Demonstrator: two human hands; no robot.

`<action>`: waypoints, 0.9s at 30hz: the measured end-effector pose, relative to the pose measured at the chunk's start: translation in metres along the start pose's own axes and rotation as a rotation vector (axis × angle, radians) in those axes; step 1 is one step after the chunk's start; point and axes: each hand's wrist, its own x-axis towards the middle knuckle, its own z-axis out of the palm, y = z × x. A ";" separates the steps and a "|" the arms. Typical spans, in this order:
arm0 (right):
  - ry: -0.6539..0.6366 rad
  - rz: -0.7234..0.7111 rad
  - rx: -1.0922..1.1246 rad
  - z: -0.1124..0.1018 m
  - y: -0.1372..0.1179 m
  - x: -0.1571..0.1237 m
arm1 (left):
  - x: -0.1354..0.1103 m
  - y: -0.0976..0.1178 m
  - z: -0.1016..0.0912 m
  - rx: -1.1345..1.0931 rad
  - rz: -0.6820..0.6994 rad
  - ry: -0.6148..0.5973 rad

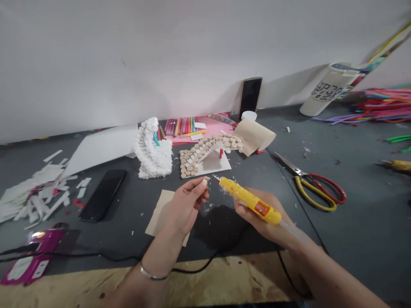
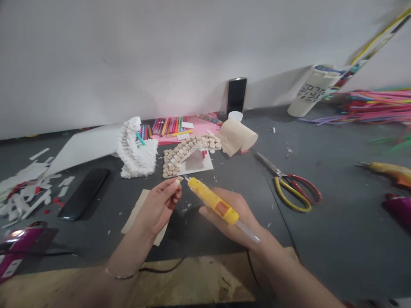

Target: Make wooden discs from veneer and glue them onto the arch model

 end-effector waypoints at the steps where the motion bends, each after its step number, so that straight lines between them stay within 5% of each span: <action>1: -0.005 -0.033 -0.043 0.002 0.000 0.001 | 0.000 0.000 0.000 0.012 0.006 -0.002; 7: 0.065 -0.199 -0.240 0.009 0.003 0.004 | -0.001 -0.002 0.000 0.023 0.004 -0.017; 27: 0.095 -0.183 -0.314 0.012 0.014 0.003 | -0.001 0.005 0.000 -0.051 -0.019 0.007</action>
